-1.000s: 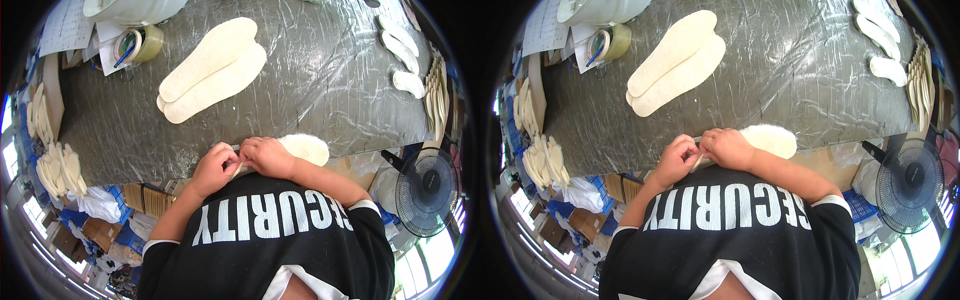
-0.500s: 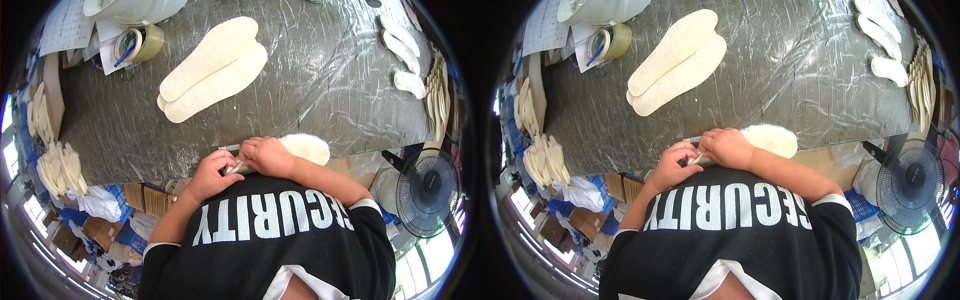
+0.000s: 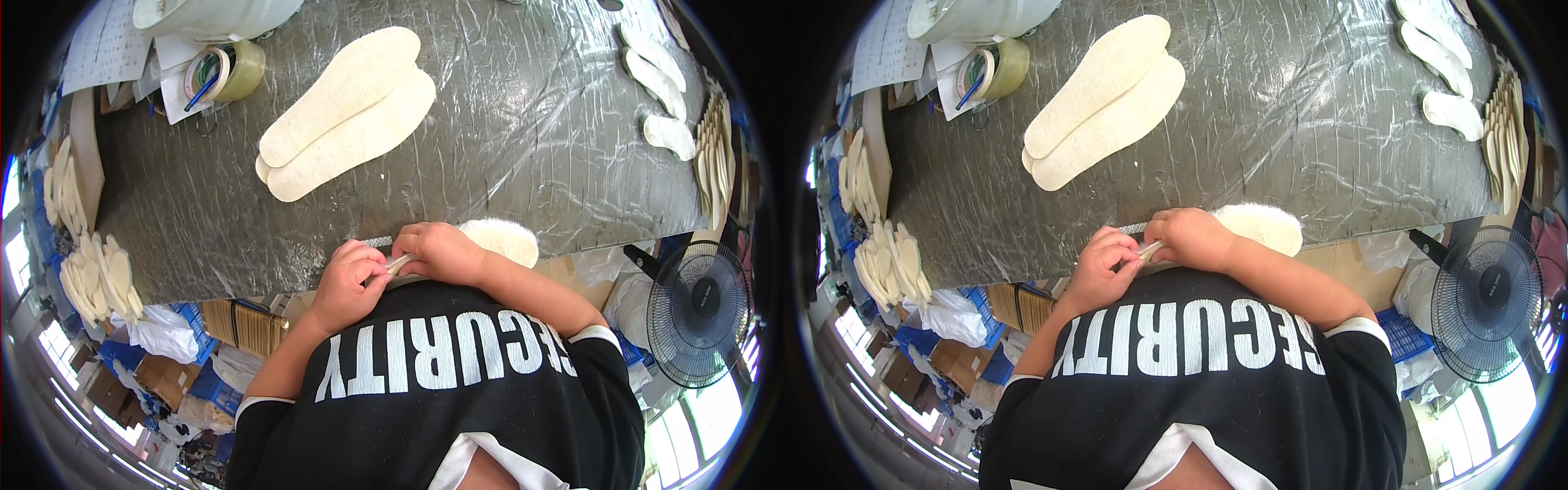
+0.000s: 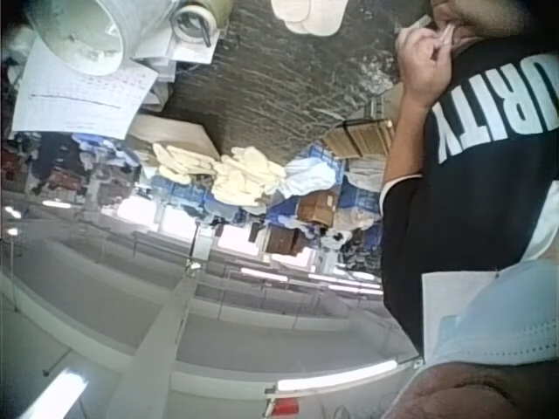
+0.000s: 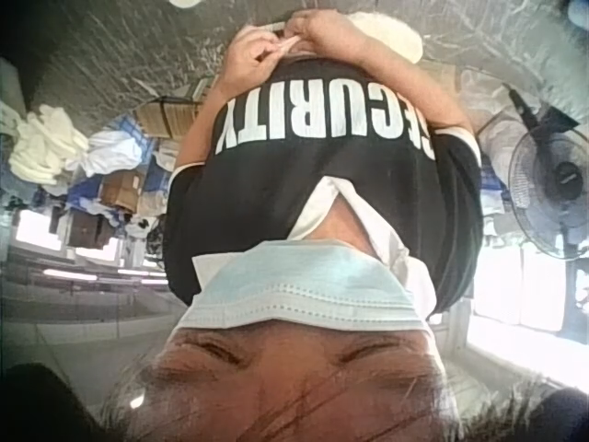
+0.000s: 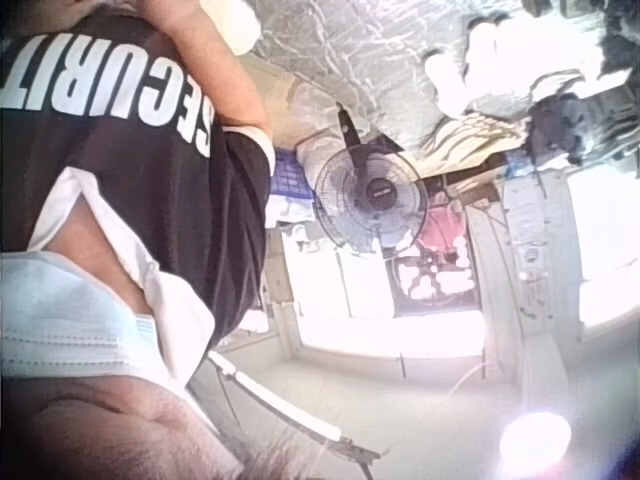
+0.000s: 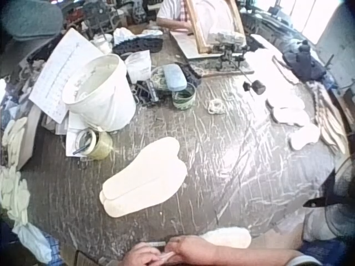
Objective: Applying fuzzy lining material to shoe insoles by hand.
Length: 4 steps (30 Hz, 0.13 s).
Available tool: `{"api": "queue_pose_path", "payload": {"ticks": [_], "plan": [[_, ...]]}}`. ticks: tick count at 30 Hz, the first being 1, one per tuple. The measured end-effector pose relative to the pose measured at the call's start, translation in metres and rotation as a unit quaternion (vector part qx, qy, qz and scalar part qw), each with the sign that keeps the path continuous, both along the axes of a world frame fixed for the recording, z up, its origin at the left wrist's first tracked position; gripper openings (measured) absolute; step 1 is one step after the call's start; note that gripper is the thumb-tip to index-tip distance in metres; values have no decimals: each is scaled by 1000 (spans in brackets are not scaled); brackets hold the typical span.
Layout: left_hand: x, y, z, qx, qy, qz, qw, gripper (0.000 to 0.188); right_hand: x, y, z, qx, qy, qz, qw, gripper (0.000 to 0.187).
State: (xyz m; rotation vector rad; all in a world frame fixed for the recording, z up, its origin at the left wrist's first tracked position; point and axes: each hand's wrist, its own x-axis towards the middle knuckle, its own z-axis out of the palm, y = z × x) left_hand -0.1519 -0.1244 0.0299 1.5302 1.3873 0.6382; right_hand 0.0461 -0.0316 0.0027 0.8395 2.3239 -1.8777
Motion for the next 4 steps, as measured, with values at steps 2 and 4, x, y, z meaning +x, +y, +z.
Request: {"api": "queue_pose_path", "payload": {"ticks": [2,4], "plan": [[0,-2,-1,4,2,1,1000,10,0,1,-1,1,-2,7,1000,24],[0,-3,-2,3,5,9,1000,10,1,1,-1,1,-5,14,1000,25]]}}
